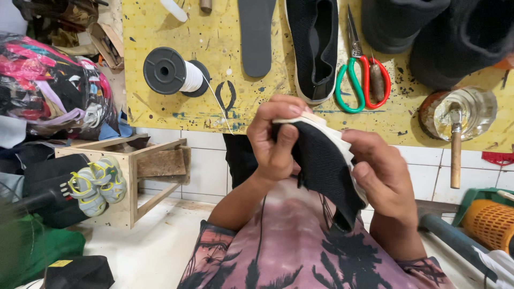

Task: The person holds a black slip-on shoe and uses a needle and white thread to sew the sole to the upper part of the shoe. They pull the thread through the material repeatedly to secure the sole.

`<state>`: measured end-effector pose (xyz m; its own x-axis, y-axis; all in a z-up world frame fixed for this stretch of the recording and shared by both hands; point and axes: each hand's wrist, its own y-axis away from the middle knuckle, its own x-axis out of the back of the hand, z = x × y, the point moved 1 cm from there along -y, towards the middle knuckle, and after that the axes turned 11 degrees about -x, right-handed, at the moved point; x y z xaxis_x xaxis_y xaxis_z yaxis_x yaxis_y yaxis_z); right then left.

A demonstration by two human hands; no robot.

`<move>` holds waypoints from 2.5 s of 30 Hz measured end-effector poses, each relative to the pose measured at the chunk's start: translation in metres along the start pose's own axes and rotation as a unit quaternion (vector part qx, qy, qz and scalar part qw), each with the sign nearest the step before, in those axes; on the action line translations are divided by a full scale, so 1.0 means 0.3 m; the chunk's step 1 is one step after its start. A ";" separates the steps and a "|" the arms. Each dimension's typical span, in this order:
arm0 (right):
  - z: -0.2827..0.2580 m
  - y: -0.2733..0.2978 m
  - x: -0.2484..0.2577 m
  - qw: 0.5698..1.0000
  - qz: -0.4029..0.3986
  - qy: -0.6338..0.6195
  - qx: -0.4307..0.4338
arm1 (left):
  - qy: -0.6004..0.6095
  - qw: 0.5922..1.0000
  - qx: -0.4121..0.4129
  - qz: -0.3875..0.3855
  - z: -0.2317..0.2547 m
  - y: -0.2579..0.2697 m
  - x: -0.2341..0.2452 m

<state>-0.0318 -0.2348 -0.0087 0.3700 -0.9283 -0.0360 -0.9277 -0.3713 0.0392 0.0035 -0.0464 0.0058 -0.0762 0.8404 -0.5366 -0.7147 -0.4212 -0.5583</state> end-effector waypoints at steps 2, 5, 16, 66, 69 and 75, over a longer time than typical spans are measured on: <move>-0.065 -0.028 -0.016 0.998 -0.046 0.026 -0.019 | 0.011 1.000 0.022 0.007 -0.001 -0.001 0.000; -0.044 -0.005 0.001 0.991 -0.110 0.056 -0.054 | 0.032 0.997 0.068 0.017 -0.005 0.007 -0.009; 0.172 0.122 0.028 0.986 -0.110 -0.020 -0.123 | 0.007 0.993 0.111 -0.030 -0.009 -0.021 -0.003; 0.474 0.075 -0.066 0.994 0.099 0.014 0.045 | 0.520 0.687 0.453 0.231 0.022 0.307 0.062; 0.494 0.084 -0.060 0.993 0.094 0.011 0.066 | 0.521 0.709 0.425 0.212 -0.007 0.322 0.085; 0.348 0.068 -0.081 0.992 0.091 0.061 0.055 | 0.415 0.823 0.380 0.073 -0.002 0.342 0.136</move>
<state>-0.0651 -0.2178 -0.1111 0.1923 -0.9778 0.0833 -0.9772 -0.1985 -0.0753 -0.0725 -0.0557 -0.0738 0.0759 0.1447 -0.9866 -0.9928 0.1034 -0.0612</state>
